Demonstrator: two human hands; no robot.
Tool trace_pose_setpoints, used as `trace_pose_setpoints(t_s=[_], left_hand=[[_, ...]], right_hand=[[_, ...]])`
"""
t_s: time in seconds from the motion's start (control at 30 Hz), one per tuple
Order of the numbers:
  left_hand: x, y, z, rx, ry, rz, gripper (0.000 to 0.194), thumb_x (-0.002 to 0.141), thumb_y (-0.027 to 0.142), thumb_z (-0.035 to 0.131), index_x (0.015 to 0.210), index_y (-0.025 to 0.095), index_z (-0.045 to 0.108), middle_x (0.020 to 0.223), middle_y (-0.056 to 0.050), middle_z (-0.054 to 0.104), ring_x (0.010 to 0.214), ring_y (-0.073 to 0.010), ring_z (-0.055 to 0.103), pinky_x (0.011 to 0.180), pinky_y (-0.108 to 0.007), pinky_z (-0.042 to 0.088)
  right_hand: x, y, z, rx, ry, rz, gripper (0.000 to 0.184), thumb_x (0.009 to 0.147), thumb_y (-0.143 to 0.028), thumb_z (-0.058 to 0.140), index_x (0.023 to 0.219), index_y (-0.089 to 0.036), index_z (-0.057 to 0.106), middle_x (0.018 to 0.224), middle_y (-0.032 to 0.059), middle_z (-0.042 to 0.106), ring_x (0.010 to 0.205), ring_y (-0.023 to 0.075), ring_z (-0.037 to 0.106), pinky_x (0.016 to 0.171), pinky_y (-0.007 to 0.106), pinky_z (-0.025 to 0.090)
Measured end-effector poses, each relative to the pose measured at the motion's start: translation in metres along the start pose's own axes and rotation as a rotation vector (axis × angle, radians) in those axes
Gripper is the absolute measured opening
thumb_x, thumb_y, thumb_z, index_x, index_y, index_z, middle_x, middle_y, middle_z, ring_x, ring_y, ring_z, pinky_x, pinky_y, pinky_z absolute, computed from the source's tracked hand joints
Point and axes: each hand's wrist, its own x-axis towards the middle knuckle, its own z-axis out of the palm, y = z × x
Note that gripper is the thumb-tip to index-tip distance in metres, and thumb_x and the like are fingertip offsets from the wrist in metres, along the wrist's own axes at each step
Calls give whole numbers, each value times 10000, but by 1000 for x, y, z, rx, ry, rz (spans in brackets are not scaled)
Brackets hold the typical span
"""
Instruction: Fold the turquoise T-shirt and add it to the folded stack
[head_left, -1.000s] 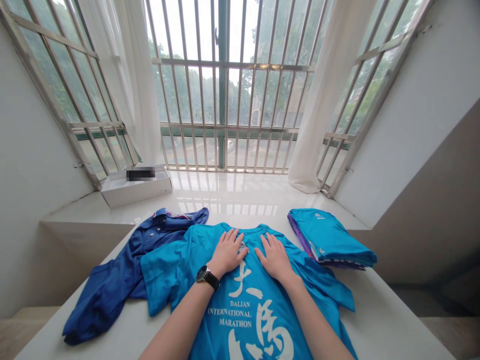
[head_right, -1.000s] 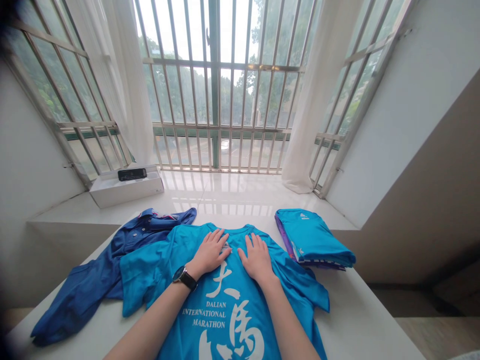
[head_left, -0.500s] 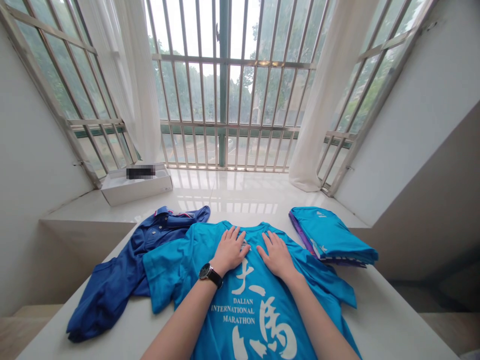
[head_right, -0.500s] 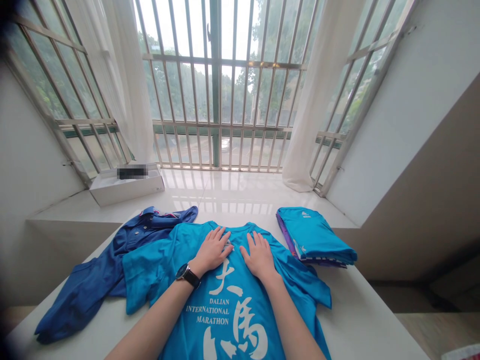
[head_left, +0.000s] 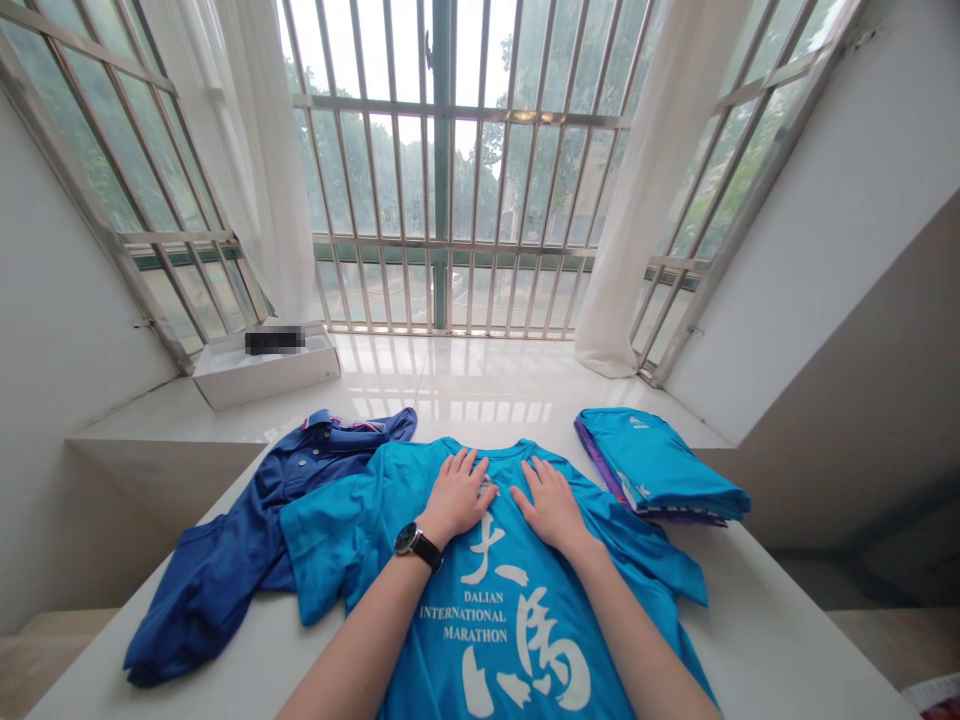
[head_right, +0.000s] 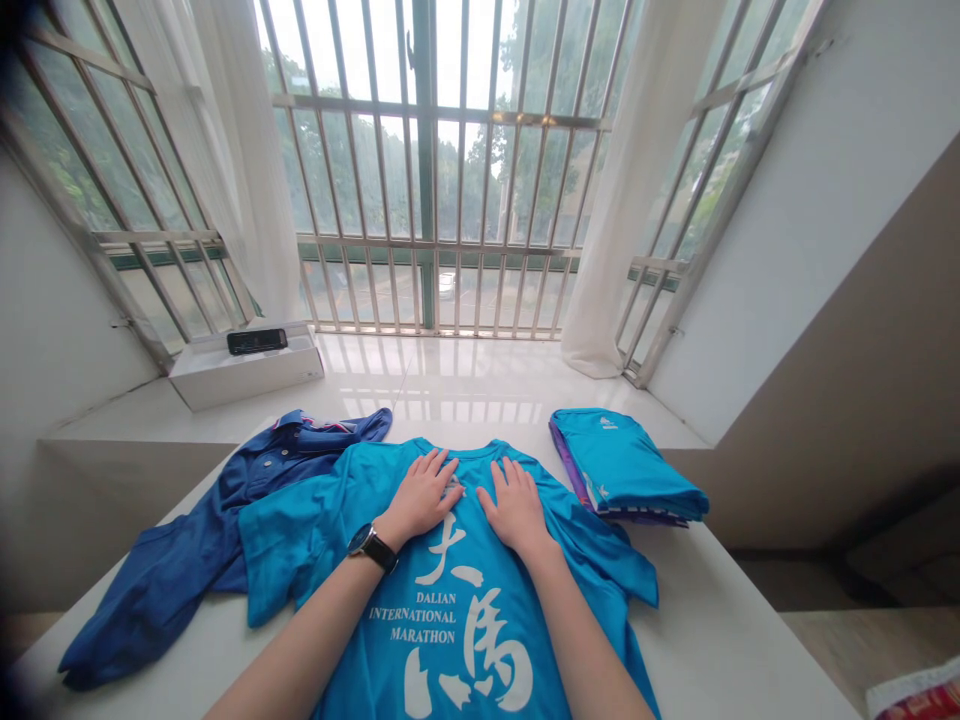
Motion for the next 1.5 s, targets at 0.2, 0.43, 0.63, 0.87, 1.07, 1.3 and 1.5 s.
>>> trace_pose_setpoints(t_s=[0.2, 0.43, 0.63, 0.87, 1.07, 1.3, 1.5], left_hand=[[0, -1, 0, -6, 5, 1, 561, 989, 502, 373, 1456, 201, 456, 1553, -112, 373, 1450, -315, 278, 1187, -508, 223], [0, 0, -1, -7, 4, 3, 560, 990, 499, 374, 1455, 200, 457, 1554, -110, 373, 1449, -313, 282, 1187, -502, 224], [-1, 1, -3, -12, 3, 0, 559, 986, 494, 388, 1454, 199, 460, 1548, -111, 382, 1452, -317, 276, 1185, -501, 235], [-2, 1, -2, -18, 59, -1, 543, 985, 491, 407, 1431, 193, 490, 1524, -126, 416, 1453, -331, 267, 1167, -508, 274], [0, 1, -2, -14, 156, -16, 450, 999, 427, 403, 1340, 181, 565, 1449, -110, 507, 1416, -320, 327, 1149, -502, 304], [-2, 1, 2, 28, 161, -54, 432, 996, 422, 399, 1312, 185, 574, 1427, -115, 514, 1385, -329, 354, 1138, -518, 296], [-3, 1, -2, 25, 204, -88, 431, 992, 435, 384, 1265, 174, 594, 1366, -130, 547, 1320, -311, 408, 1134, -484, 280]], right_hand=[[0, 0, 0, 10, -8, 0, 656, 971, -510, 376, 1513, -140, 366, 1599, 136, 279, 1480, 303, 212, 1186, 429, 157], [-1, 0, -1, 9, -2, -3, 654, 972, -505, 372, 1511, -134, 370, 1596, 139, 283, 1477, 304, 219, 1185, 429, 160], [-1, 1, 0, 8, -4, -8, 659, 970, -511, 371, 1512, -135, 369, 1596, 139, 284, 1478, 300, 220, 1183, 427, 168], [-1, 0, 0, -4, 6, -5, 657, 971, -515, 363, 1513, -143, 367, 1595, 135, 289, 1475, 296, 228, 1181, 428, 175], [-1, 0, 1, 10, -7, 0, 663, 972, -513, 359, 1517, -135, 356, 1598, 142, 278, 1479, 299, 213, 1184, 429, 157], [-1, 0, -1, 6, -22, 10, 665, 972, -523, 352, 1522, -151, 347, 1605, 127, 266, 1485, 285, 202, 1190, 412, 150], [-2, 0, 0, 10, -12, 5, 662, 972, -521, 346, 1518, -148, 355, 1602, 138, 269, 1485, 290, 202, 1187, 423, 153]])
